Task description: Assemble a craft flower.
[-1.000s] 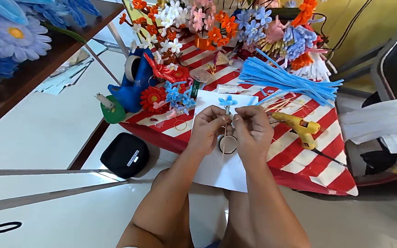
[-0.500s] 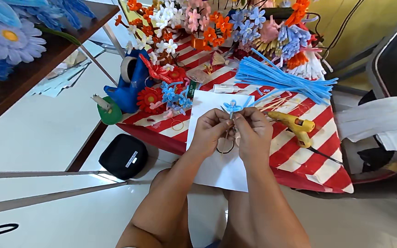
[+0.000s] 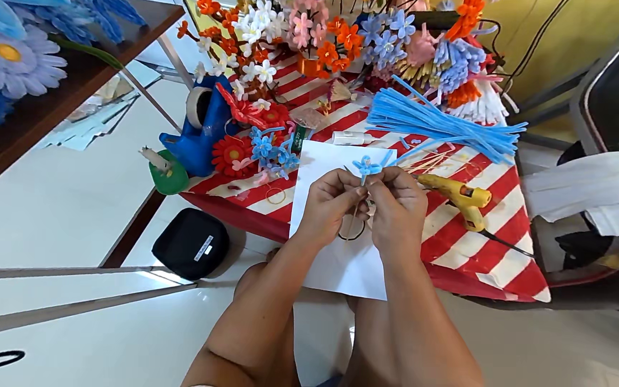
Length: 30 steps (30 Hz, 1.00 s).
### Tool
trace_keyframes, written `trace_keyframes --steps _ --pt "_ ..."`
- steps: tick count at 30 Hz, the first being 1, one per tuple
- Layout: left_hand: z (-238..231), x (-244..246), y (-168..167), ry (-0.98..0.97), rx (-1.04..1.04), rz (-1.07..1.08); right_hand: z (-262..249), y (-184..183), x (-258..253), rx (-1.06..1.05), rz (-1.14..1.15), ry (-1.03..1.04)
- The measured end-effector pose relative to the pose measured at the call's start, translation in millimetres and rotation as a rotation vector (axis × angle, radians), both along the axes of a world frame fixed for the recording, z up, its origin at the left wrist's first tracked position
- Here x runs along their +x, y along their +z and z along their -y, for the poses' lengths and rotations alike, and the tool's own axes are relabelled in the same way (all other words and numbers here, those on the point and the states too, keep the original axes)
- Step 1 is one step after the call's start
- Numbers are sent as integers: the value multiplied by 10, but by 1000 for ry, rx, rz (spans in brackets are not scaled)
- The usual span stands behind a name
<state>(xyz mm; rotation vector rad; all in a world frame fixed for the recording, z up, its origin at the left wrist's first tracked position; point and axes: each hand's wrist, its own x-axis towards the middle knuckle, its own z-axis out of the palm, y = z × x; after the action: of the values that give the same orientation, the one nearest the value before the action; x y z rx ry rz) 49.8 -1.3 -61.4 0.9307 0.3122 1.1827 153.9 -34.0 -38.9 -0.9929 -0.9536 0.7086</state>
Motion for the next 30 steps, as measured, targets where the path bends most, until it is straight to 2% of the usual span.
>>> trace_keyframes --steps 7,12,22,30 --pt "18 29 16 60 -9 -35 -32 -78 0 118 259 -212" --pt "14 31 11 62 -5 -43 -47 -96 15 172 369 -277" --pt "-3 2 16 40 -18 -12 -21 -85 99 265 449 -195" --pt "-26 -43 14 -81 -117 107 -33 -121 109 399 463 -182"
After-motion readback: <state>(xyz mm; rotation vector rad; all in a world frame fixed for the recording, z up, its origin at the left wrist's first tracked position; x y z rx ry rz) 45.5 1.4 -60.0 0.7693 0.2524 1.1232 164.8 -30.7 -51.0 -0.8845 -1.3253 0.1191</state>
